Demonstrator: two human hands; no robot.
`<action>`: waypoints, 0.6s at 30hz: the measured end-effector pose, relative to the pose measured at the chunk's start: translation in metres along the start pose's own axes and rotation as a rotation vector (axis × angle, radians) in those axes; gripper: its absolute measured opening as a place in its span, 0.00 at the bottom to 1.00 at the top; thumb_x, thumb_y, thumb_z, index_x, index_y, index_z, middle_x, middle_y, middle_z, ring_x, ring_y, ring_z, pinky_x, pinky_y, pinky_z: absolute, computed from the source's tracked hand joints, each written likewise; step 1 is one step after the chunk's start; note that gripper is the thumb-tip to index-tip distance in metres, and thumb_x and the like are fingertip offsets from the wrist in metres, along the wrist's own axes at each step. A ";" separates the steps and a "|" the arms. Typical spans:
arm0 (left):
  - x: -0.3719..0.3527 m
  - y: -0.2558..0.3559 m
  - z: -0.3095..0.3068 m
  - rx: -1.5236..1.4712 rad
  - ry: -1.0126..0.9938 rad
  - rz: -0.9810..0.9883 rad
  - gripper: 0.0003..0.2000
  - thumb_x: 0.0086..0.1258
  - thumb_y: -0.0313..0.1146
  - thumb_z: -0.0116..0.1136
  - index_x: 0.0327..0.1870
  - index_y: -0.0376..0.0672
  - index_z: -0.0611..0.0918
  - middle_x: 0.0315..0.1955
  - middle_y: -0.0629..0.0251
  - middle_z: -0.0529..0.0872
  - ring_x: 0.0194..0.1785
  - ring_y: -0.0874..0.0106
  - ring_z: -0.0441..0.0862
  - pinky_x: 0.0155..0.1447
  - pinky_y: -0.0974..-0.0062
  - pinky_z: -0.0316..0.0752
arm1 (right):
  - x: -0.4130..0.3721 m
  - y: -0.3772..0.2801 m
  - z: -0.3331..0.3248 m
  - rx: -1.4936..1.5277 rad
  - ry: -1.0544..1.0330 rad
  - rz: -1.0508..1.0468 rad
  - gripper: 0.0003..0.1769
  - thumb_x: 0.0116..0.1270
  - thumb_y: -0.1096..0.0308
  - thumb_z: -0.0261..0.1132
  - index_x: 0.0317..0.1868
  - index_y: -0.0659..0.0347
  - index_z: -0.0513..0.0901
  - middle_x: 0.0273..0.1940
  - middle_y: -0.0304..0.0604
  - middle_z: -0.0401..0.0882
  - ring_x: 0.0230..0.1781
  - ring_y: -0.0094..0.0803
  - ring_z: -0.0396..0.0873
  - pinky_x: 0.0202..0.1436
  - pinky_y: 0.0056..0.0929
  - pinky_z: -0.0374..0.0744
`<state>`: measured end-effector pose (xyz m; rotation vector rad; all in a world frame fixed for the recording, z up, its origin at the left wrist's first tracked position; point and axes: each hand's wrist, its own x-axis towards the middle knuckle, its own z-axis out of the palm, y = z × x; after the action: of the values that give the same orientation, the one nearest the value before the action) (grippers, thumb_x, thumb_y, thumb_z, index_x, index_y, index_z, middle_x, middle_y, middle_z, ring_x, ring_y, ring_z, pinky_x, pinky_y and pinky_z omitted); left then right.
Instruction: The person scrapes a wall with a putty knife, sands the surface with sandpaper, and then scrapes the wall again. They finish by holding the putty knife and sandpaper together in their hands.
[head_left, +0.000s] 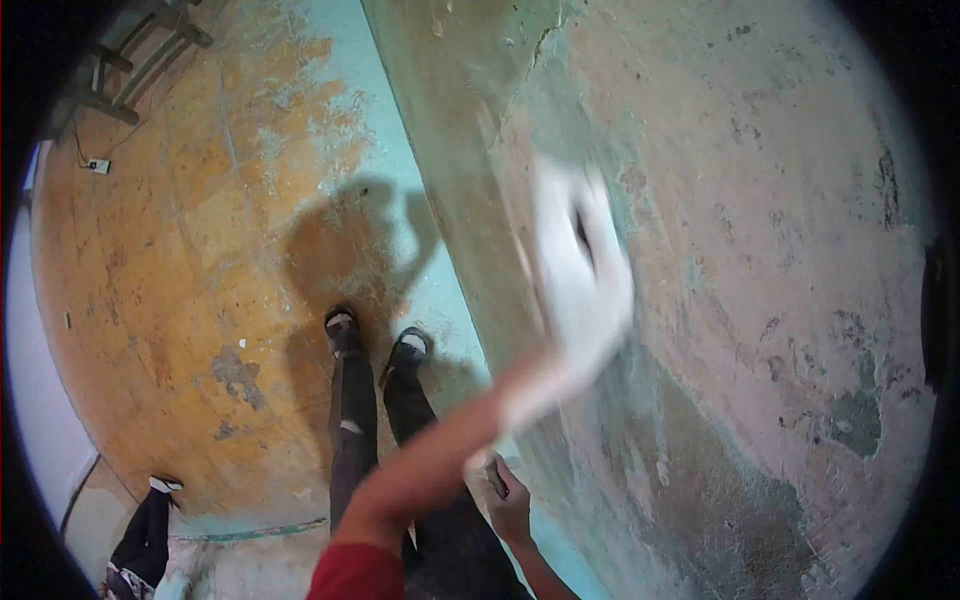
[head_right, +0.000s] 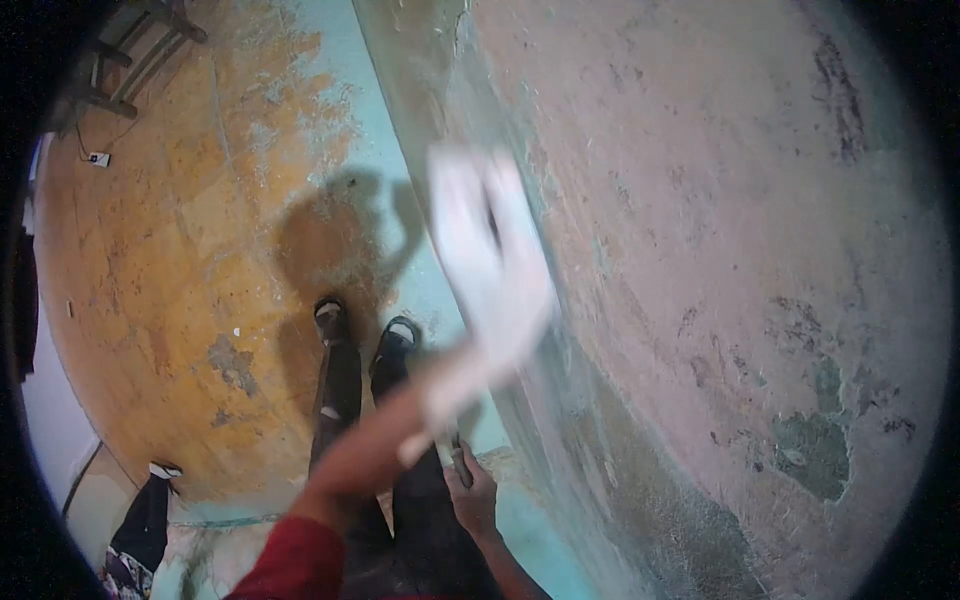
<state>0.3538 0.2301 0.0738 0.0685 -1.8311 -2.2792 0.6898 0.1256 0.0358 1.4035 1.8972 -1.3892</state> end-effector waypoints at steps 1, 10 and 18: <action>-0.004 -0.002 0.000 0.004 0.001 -0.006 0.05 0.77 0.24 0.51 0.38 0.38 0.71 0.26 0.69 0.70 0.29 0.81 0.66 0.35 0.77 0.66 | -0.004 -0.008 -0.003 -0.018 -0.009 0.004 0.30 0.69 0.65 0.63 0.70 0.64 0.73 0.51 0.53 0.86 0.50 0.32 0.84 0.55 0.27 0.78; 0.087 -0.013 0.013 -0.185 -0.018 -0.260 0.09 0.77 0.25 0.49 0.31 0.40 0.69 0.22 0.67 0.67 0.26 0.78 0.66 0.33 0.72 0.64 | -0.011 -0.007 -0.007 -0.004 -0.014 -0.012 0.32 0.68 0.65 0.63 0.70 0.68 0.72 0.53 0.54 0.85 0.52 0.29 0.83 0.56 0.26 0.77; 0.059 0.005 0.015 -0.018 0.090 -0.083 0.11 0.79 0.31 0.49 0.33 0.37 0.69 0.24 0.68 0.69 0.30 0.78 0.66 0.37 0.73 0.67 | -0.003 -0.003 -0.015 0.035 0.033 -0.002 0.28 0.69 0.69 0.64 0.68 0.69 0.74 0.38 0.34 0.76 0.36 0.18 0.72 0.43 0.19 0.73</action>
<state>0.2948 0.2315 0.0877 0.2448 -1.7937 -2.3069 0.6920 0.1372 0.0457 1.4502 1.9042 -1.4142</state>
